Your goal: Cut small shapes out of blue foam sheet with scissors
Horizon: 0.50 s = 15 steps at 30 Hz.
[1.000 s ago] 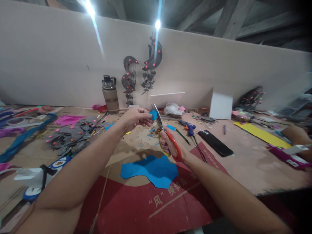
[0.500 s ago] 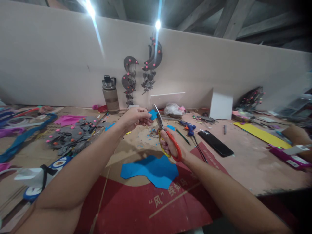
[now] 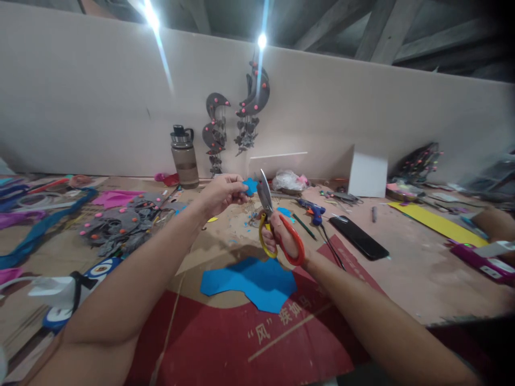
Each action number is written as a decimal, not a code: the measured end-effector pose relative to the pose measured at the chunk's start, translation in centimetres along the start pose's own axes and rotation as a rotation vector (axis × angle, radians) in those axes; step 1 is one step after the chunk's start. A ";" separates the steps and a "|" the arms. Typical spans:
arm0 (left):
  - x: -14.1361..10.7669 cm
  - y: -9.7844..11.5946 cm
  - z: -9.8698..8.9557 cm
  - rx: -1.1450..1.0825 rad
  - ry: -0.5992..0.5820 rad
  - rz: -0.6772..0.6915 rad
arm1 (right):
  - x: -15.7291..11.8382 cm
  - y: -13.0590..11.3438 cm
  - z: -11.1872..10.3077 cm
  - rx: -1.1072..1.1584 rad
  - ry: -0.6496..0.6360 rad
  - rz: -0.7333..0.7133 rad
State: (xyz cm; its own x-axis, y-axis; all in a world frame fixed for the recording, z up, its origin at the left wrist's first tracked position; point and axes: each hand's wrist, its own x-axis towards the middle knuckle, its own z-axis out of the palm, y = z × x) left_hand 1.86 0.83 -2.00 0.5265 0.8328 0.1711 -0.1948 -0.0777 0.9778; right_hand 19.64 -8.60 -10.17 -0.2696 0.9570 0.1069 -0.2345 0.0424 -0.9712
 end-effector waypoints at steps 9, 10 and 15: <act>0.6 -1.4 0.7 -0.133 0.065 0.077 | 0.4 -0.1 0.2 0.015 0.113 -0.073; 0.6 -1.6 0.8 -0.140 0.074 0.078 | 0.4 -0.2 0.2 0.015 0.122 -0.075; 0.6 -2.1 1.2 -0.143 0.124 0.048 | 0.5 -0.6 0.6 -0.022 0.195 -0.110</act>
State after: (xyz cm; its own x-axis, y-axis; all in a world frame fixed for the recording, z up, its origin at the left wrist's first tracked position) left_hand 3.60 0.81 -3.77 0.4098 0.8916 0.1925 -0.3373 -0.0479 0.9402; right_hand 19.13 -8.35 -9.44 -0.0578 0.9835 0.1716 -0.2315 0.1540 -0.9606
